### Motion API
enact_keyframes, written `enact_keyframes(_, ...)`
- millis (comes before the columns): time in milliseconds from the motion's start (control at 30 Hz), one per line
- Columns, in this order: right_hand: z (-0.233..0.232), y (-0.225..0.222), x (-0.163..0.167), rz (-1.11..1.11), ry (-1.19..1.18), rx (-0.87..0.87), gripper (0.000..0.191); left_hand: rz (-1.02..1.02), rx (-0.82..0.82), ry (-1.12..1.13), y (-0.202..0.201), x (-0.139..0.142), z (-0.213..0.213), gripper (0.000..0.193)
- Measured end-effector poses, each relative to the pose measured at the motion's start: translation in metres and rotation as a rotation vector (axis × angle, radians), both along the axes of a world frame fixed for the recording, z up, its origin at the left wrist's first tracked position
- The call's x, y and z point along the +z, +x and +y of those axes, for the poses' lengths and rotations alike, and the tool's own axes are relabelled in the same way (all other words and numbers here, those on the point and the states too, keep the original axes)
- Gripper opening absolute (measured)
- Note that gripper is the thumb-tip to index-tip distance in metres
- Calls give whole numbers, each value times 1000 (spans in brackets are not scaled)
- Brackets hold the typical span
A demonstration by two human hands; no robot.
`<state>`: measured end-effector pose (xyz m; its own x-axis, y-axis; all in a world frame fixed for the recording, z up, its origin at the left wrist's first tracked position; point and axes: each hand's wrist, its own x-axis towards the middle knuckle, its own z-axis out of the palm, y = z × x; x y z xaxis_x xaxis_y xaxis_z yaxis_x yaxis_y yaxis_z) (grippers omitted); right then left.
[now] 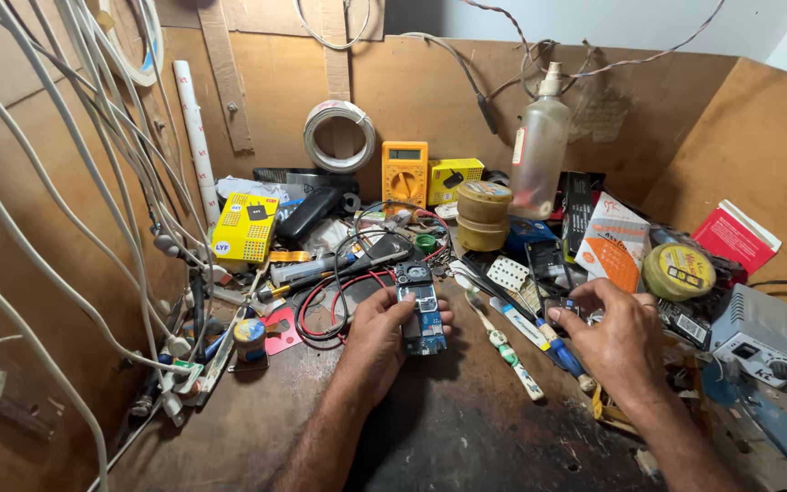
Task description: The person works on a small electronic device on a cluttered workbench. They use a multimeter to test connections on a circuit board, then attach a keypad module to the board and connect a power cable. The person presses buttons on the keypad to test functionality.
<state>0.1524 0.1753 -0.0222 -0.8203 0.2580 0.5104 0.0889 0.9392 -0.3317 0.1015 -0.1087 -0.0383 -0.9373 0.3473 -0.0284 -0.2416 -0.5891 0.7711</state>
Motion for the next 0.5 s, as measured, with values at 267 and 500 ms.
enact_keyframes(267, 16, -8, -2, -200, -64, 2, 43, -27, -2, 4, -2, -2, 1, 28)
enact_keyframes(500, 26, -8, 3, -230, -81, 164, 46, -28, 1, -5, -3, -3, 2, 26)
